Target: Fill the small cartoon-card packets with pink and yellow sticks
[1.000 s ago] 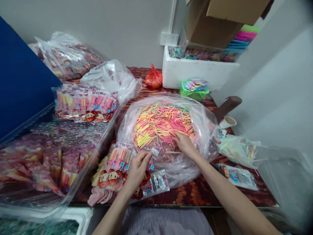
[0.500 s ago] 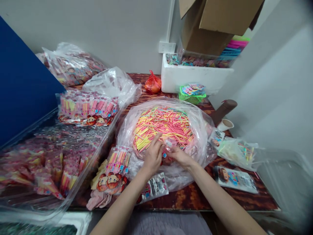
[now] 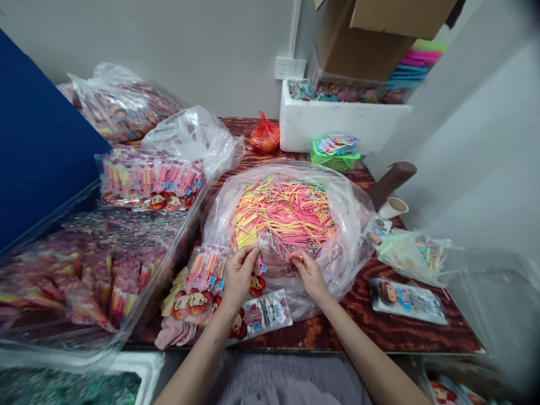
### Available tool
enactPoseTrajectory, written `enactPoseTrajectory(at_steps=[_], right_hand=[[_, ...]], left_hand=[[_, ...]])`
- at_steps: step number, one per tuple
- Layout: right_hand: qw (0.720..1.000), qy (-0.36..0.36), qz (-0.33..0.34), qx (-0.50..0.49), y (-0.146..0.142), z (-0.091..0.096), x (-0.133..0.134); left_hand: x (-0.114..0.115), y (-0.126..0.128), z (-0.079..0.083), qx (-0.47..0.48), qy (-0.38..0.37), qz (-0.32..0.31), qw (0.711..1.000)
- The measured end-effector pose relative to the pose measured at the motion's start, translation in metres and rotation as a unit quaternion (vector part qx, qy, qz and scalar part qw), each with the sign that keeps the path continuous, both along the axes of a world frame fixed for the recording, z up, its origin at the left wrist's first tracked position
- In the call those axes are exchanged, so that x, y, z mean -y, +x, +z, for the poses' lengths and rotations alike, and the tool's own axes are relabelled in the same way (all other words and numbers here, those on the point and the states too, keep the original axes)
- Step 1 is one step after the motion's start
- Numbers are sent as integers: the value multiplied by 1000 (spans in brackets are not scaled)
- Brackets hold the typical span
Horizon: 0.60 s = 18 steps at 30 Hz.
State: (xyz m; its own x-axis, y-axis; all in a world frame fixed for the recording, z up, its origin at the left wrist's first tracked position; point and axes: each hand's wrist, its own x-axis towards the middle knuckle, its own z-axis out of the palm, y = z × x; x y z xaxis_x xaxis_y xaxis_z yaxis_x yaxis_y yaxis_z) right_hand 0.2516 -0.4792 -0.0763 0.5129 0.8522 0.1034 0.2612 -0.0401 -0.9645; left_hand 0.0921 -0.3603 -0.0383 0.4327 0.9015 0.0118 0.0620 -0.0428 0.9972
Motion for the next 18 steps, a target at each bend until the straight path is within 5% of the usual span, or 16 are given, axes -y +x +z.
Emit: enactPoseTrajectory(at_steps=[8,18], right_hand=[[1000,29,9,9,-11,26,-1],[1000,26,4,-5,-13,29,-6]], left_hand=[[8,-21,-4,1,-11,38,999],[9,-30,-6,-14,-8,12,1000]])
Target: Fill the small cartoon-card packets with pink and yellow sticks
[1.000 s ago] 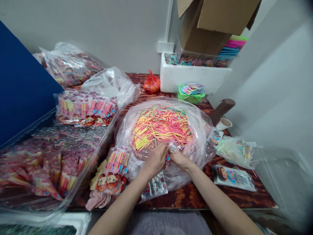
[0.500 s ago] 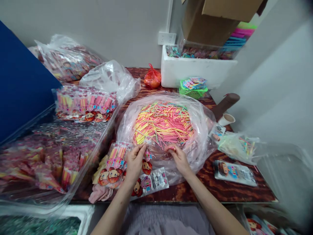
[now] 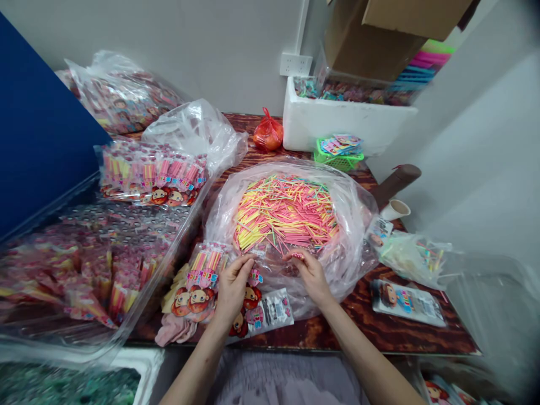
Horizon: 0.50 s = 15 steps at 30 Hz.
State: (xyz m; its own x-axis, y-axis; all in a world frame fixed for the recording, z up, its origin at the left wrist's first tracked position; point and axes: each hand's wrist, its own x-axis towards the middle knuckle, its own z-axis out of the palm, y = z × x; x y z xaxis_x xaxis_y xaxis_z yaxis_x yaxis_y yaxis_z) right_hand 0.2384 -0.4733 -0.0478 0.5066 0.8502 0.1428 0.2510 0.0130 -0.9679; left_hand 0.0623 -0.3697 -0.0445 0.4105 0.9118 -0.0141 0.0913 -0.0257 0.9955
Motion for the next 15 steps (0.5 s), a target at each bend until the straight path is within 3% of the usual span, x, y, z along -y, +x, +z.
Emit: enactPoseTrajectory(at_steps=[15], right_hand=[[1000,-2,3,-8,3,0,-4]], left_hand=[[5,3,-4,-19,70,-57,996]])
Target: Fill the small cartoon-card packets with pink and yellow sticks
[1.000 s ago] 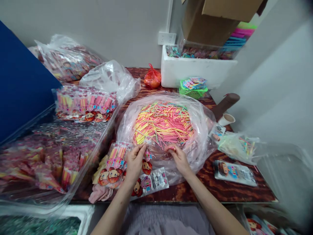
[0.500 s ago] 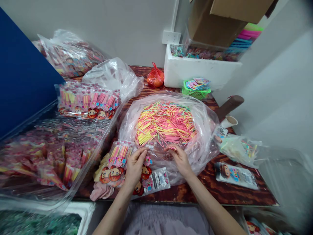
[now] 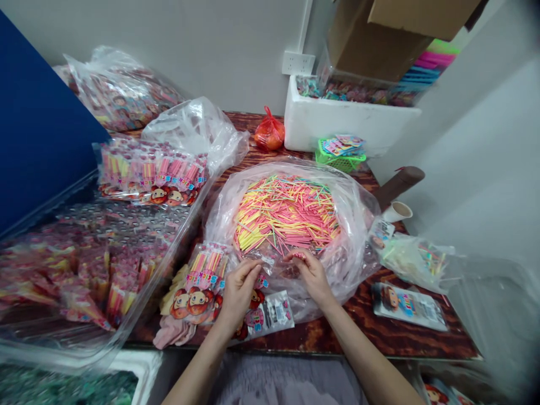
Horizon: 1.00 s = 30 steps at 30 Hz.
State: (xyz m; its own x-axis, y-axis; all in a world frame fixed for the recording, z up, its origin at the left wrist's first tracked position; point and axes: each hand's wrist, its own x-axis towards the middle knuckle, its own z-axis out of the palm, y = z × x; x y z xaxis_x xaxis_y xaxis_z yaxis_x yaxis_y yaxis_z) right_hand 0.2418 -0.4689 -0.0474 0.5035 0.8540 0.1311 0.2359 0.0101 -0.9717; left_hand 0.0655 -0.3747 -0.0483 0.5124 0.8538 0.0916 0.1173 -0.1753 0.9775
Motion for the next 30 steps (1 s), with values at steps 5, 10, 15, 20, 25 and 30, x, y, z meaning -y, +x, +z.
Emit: enactPoseTrajectory(at_steps=[5,10,15,20,25,30], right_hand=[[1000,6,-4,0,6,11,-8],[981,75,-38,-174,4,29,-28],[961,87,-4,-263,2,41,-43],[990,22,-26,-136,19,28,-35],[996,-29,-11,84,34,11,-17],[976,-46,-13,213,48,-6,-10]], left_hand=[[3,2,-1,-24,51,-49,997],[3,6,1,-41,58,-64,995],[3,8,3,-32,33,-63,997],[0,0,0,-25,16,-32,999],[0,-6,-2,-23,3,-23,999],[3,-4,-3,-16,6,-32,999]])
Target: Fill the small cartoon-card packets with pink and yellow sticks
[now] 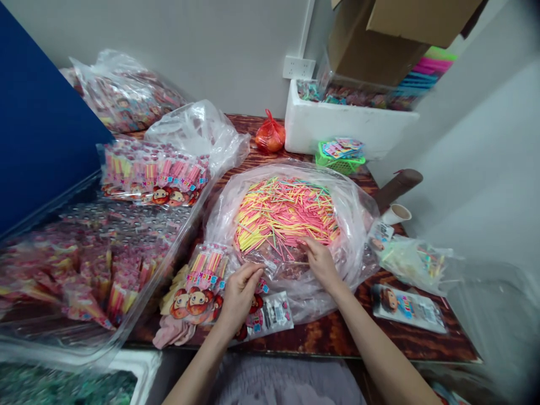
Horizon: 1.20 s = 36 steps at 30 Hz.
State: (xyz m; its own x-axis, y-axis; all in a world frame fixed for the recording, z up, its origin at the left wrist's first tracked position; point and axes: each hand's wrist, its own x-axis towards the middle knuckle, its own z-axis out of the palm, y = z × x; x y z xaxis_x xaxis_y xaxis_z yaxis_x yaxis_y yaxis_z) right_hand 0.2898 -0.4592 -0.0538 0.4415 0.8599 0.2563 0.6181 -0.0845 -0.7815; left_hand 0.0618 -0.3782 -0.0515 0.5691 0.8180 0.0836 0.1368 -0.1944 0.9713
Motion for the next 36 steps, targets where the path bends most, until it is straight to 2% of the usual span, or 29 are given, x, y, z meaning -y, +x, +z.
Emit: enactPoseTrajectory(at_steps=[5,11,17,21,36], right_hand=[[998,-38,-35,33,14,-7,0],[998,-23,-50,-11,12,-2,1],[991,48,15,-124,-12,16,2],[983,70,43,-166,-26,25,2],[982,59,52,-169,-37,25,3]], left_hand=[[1,0,2,8,-5,-2,1000],[2,0,2,8,-1,1,1000],[2,-1,3,16,6,3,1000],[1,-3,3,16,8,4,1000],[2,-7,-2,12,-5,14,1000]])
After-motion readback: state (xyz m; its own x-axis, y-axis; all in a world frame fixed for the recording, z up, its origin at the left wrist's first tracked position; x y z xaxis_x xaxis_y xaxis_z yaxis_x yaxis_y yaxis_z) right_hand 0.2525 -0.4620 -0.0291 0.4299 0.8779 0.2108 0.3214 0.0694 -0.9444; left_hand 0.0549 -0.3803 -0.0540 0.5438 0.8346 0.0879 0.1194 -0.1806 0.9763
